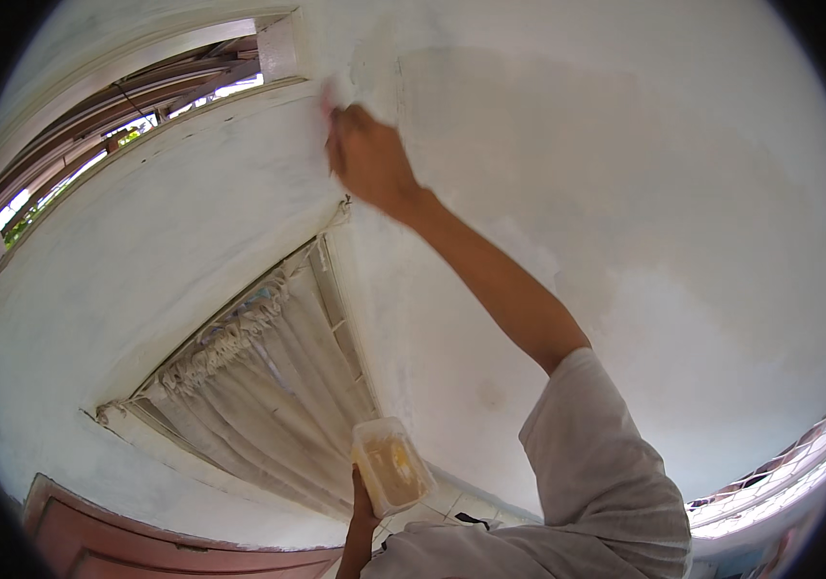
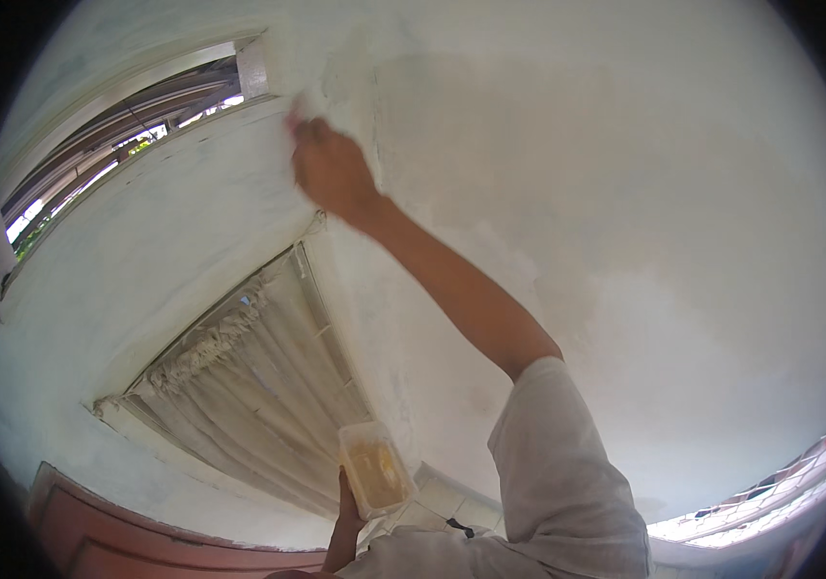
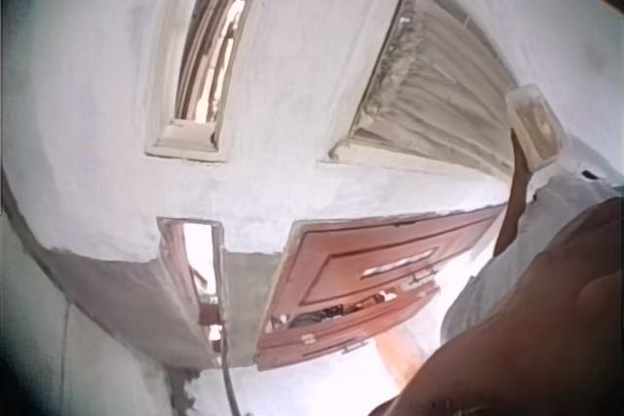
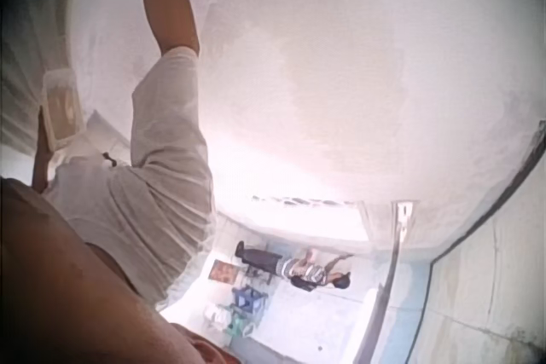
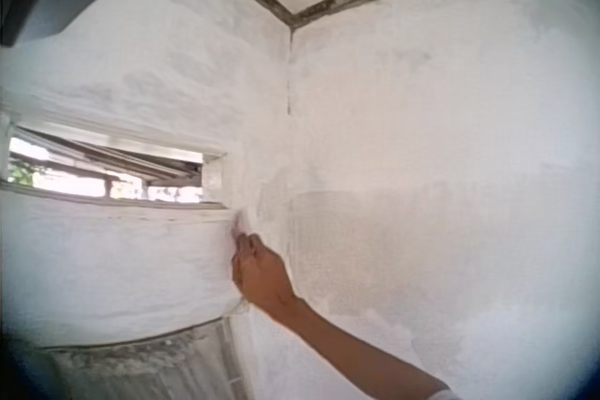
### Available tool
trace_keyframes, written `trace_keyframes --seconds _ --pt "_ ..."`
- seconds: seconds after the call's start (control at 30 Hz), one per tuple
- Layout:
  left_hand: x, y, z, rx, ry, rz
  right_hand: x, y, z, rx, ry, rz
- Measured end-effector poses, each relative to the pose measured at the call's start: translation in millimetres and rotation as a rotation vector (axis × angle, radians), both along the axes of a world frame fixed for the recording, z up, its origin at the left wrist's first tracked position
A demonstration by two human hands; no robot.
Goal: The person applies wall putty to a high section of an interior wall using a plastic putty knife, repeatedly loading the tool from a plastic container held in their other hand.
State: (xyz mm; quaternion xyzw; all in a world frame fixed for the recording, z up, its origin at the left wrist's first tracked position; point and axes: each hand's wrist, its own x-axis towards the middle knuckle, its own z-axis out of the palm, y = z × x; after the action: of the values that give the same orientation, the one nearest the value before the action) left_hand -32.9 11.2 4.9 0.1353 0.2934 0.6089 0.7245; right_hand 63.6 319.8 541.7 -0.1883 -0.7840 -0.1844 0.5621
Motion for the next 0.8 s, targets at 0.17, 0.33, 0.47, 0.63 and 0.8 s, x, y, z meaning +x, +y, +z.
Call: trace_keyframes --seconds 0.17,0.33,0.47,0.63,0.8 --pt "8.0 2.2 16.6 -0.004 0.035 -0.011 40.7 -27.9 -28.4 0.055 0.057 0.141" --pt "11.6 5.8 16.6 -0.017 0.021 -0.059 75.6 46.1 35.8 -0.114 0.136 -0.259" --pt "10.6 3.4 18.2 -0.016 0.028 -0.025 11.5 32.9 13.5 -0.038 0.126 -0.144" --pt "9.8 -1.8 16.5 -0.014 0.025 0.013 19.9 -42.7 -30.9 -0.027 0.09 0.197" --pt "13.1 4.9 -1.5 -0.03 -0.05 -0.029 120.4 -10.2 -10.0 -0.129 0.467 0.091"
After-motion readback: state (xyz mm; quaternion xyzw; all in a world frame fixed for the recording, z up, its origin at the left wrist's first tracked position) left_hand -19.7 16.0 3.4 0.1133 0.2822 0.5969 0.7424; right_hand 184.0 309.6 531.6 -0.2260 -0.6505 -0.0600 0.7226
